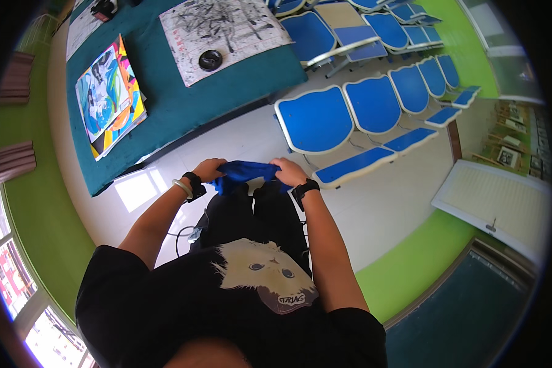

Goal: The person wipes a glass wall and a table with a blue cloth before handling several drawings.

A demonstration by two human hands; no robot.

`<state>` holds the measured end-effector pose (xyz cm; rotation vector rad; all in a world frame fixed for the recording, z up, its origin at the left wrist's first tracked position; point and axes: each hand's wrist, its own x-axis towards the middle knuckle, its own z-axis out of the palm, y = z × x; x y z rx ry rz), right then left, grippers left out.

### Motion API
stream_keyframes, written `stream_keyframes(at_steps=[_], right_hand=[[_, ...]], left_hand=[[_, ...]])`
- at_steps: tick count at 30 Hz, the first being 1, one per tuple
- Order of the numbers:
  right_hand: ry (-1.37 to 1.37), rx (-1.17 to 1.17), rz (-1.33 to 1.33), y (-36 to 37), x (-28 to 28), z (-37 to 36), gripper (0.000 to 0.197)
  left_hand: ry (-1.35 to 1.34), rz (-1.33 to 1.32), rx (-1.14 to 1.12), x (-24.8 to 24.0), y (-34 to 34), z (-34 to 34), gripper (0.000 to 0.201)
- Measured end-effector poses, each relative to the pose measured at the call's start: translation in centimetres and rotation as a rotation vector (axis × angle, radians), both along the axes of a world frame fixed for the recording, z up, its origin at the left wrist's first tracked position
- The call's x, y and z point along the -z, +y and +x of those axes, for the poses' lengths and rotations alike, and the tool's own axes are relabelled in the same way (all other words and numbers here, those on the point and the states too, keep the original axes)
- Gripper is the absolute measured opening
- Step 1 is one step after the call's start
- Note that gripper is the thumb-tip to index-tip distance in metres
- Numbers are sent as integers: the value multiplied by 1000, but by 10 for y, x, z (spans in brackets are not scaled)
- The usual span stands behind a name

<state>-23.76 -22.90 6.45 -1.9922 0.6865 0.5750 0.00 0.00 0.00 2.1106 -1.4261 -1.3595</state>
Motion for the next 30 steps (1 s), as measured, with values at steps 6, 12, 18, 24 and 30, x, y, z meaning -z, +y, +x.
stream_keyframes(at_steps=[6, 12, 18, 24, 30], right_hand=[[-446, -63, -561, -24, -46, -72, 35], [-443, -183, -663, -81, 15, -166, 26], [-516, -288, -679, -155, 26, -255, 28], [-589, -207, -740, -232, 29, -304, 27], [-546, -141, -861, -298, 29, -352, 31]], left_hand=[[11, -205, -228, 8, -59, -104, 36], [84, -143, -299, 19, -144, -207, 32], [68, -28, -247, 5, -240, -306, 33], [-71, -55, -272, -27, -318, -377, 34], [-154, -152, -245, -11, -404, -426, 36]])
